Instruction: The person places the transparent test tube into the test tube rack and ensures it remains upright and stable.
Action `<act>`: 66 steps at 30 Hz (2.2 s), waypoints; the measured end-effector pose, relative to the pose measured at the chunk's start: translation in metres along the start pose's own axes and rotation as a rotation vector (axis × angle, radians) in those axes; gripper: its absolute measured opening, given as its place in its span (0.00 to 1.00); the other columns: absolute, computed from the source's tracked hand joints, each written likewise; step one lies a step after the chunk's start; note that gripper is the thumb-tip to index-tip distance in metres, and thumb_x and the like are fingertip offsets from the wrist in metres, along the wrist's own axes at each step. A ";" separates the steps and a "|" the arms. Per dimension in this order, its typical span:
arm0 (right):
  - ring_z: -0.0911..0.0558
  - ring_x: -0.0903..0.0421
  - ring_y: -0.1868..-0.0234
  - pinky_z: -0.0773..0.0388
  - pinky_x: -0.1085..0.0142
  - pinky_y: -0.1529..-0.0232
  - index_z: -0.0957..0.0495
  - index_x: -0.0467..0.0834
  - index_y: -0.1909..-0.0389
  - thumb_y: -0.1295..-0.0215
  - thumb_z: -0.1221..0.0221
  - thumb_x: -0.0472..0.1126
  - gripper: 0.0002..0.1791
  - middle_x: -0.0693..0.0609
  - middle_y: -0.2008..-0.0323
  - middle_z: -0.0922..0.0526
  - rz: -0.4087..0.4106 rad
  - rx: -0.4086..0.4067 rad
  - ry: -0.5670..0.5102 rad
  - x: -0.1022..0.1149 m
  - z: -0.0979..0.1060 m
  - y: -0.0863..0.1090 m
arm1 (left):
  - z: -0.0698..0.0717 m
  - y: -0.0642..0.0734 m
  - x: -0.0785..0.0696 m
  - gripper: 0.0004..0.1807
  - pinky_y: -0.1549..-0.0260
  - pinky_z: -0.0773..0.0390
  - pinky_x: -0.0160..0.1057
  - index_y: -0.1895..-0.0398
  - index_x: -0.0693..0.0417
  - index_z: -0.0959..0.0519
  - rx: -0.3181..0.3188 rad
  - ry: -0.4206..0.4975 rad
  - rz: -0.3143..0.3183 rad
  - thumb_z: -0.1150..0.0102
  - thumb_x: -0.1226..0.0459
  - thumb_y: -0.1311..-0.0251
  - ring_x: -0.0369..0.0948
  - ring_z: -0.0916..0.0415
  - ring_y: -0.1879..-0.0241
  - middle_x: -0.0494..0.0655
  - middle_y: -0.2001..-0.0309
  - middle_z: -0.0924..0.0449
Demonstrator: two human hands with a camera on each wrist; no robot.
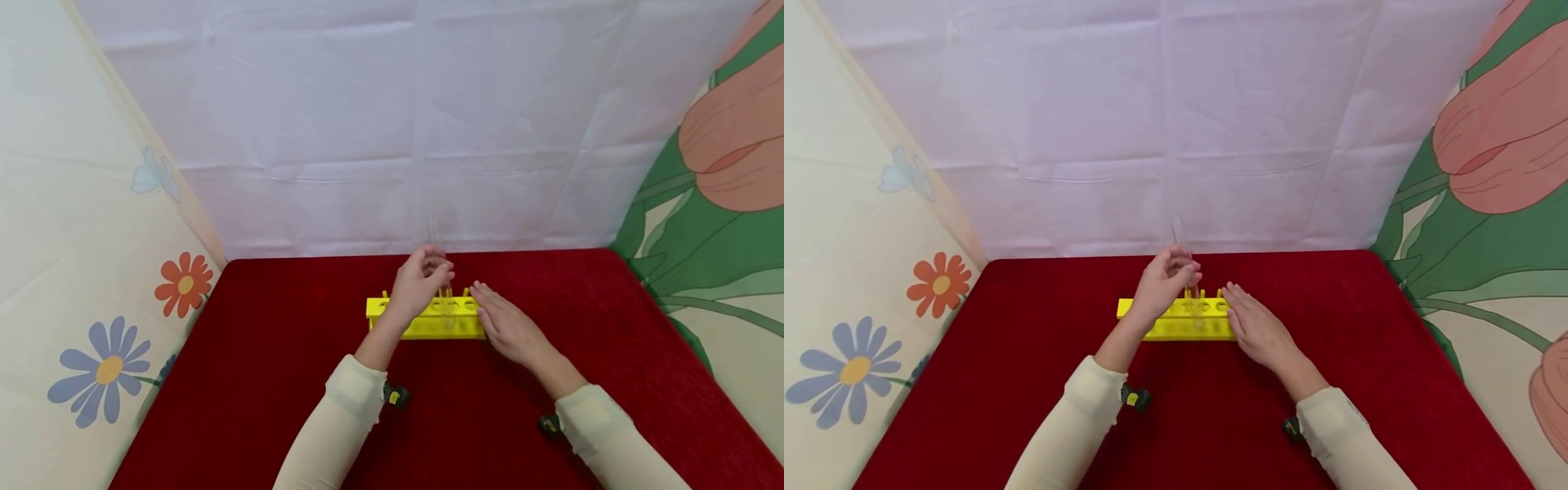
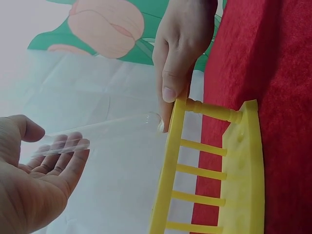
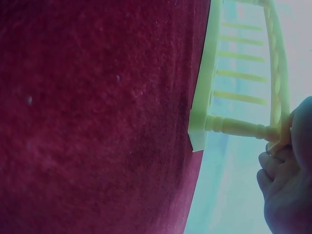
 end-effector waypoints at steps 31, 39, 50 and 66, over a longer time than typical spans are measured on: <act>0.38 0.38 0.25 0.41 0.42 0.27 0.38 0.29 0.28 0.20 0.56 0.37 0.25 0.34 0.27 0.36 0.006 0.004 -0.013 -0.001 0.000 0.000 | -0.017 -0.014 -0.001 0.17 0.52 0.17 0.37 0.39 0.54 0.26 -0.017 -0.037 -0.018 0.43 0.63 0.28 0.38 0.15 0.53 0.50 0.50 0.16; 0.37 0.37 0.26 0.40 0.41 0.28 0.38 0.28 0.28 0.20 0.55 0.36 0.25 0.34 0.28 0.35 0.019 -0.007 -0.013 0.000 0.001 -0.001 | -0.020 -0.017 -0.001 0.17 0.53 0.18 0.36 0.39 0.56 0.26 -0.022 -0.049 -0.032 0.43 0.65 0.28 0.37 0.16 0.55 0.49 0.52 0.16; 0.35 0.35 0.27 0.38 0.41 0.29 0.35 0.27 0.30 0.22 0.54 0.35 0.25 0.32 0.29 0.33 0.039 -0.032 -0.005 0.001 0.003 -0.001 | -0.025 -0.022 0.002 0.16 0.54 0.19 0.35 0.40 0.56 0.26 -0.039 -0.075 -0.060 0.43 0.65 0.29 0.37 0.17 0.55 0.47 0.53 0.15; 0.37 0.37 0.26 0.40 0.41 0.28 0.38 0.30 0.27 0.20 0.55 0.36 0.25 0.34 0.27 0.36 0.024 -0.006 -0.015 -0.001 0.001 0.000 | -0.033 -0.024 0.004 0.17 0.58 0.20 0.31 0.40 0.56 0.27 -0.034 -0.064 -0.059 0.43 0.65 0.30 0.35 0.19 0.56 0.46 0.53 0.15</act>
Point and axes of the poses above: each hand's wrist, its own y-axis away from the middle knuckle, its own z-axis out of the back of the hand, x = y × z, the point moved 6 cm from there along -y, towards the middle knuckle
